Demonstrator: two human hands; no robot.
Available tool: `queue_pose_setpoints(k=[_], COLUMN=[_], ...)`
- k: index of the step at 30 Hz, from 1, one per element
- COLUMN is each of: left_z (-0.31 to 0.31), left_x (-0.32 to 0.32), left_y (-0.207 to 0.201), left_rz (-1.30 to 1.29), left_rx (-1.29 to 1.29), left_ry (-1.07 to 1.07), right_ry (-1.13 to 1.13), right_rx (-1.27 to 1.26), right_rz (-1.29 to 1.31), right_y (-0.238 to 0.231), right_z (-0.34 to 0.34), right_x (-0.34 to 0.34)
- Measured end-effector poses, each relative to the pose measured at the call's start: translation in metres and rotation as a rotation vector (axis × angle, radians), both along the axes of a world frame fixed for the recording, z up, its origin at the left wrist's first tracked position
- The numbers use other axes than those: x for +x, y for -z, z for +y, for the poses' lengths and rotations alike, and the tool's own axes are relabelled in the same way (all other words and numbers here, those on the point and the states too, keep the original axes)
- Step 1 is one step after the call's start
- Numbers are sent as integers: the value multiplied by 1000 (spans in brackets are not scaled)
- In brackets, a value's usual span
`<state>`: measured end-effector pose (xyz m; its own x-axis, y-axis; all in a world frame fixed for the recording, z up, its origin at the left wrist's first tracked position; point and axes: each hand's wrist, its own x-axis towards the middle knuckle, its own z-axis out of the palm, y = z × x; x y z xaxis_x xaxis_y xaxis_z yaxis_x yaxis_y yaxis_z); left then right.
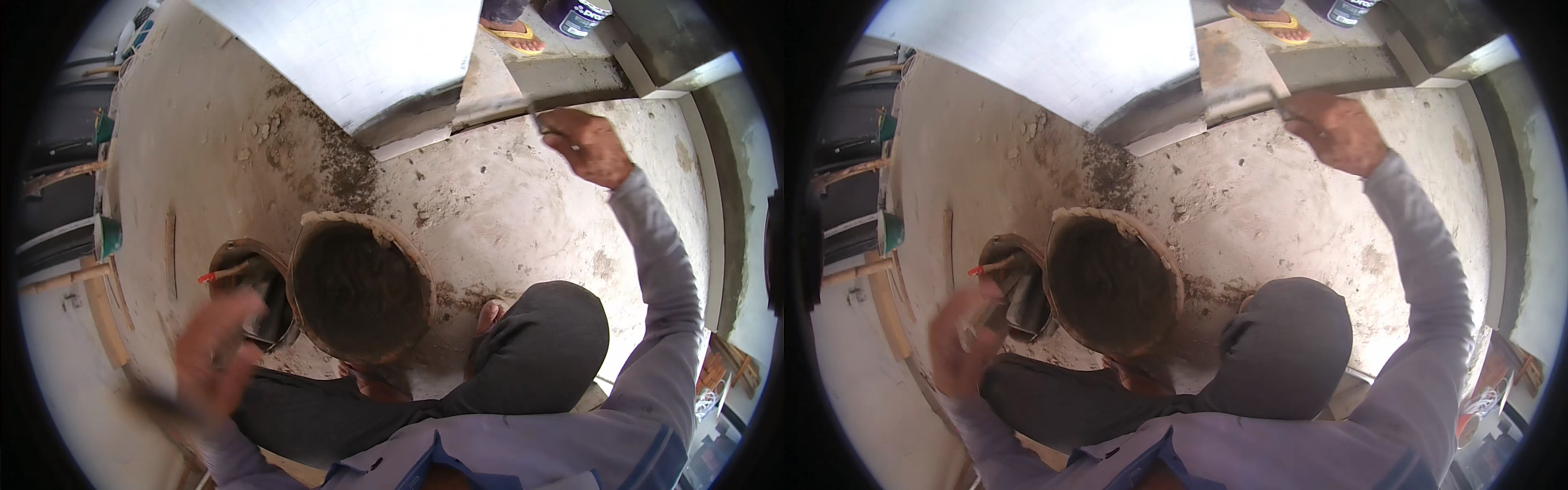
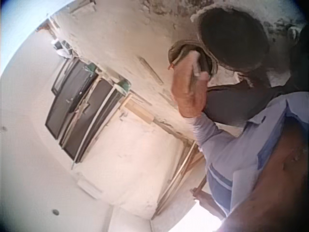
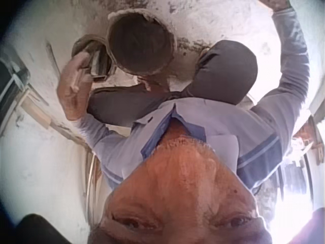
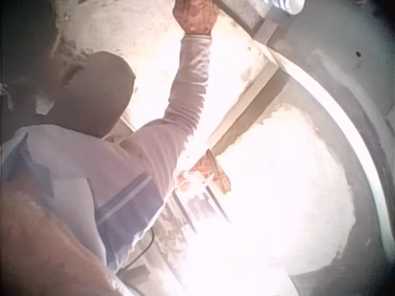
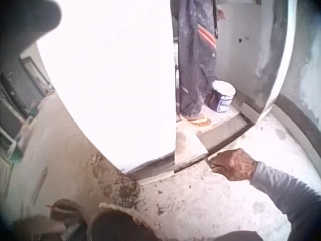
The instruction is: The person scrapes a tile with a trowel, then squats to scoop cement from a bucket and applies it to the floor edge and tile joints using the trowel.
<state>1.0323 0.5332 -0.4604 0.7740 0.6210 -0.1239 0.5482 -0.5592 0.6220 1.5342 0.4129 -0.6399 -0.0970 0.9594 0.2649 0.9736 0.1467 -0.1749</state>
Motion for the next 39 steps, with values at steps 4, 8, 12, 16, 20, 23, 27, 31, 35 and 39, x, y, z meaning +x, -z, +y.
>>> queue_pose_setpoints(k=[4,8,12,16,20,23,27,31,35,39], left_z=[79,126,132,127,129,127,127,135,138,134], left_x=[79,125,143,148,151,151,151,146,141,142], left_y=[-2,4,6,-3,-13,-15,-14,-19,-23,-22], left_rz=[-482,-701,-786,-737,-708,-647,-666,-591,-560,-572], left_rx=[452,485,462,495,514,567,716,795,810,804], left_ry=[-130,-97,-153,-393,-341,-308,-383,-320,-306,-280], right_ry=[125,141,74,7,-13,-17,52,56,40,52], right_rx=[-367,-281,-120,125,53,-99,-75,50,45,-184], right_rz=[52,63,17,124,59,-74,-38,144,75,-117], right_y=[53,62,32,9,26,54,57,23,14,35], right_z=[12,30,32,13,10,28,47,27,11,23], right_x=[-4,0,10,24,23,-1,-27,-25,-8,2])
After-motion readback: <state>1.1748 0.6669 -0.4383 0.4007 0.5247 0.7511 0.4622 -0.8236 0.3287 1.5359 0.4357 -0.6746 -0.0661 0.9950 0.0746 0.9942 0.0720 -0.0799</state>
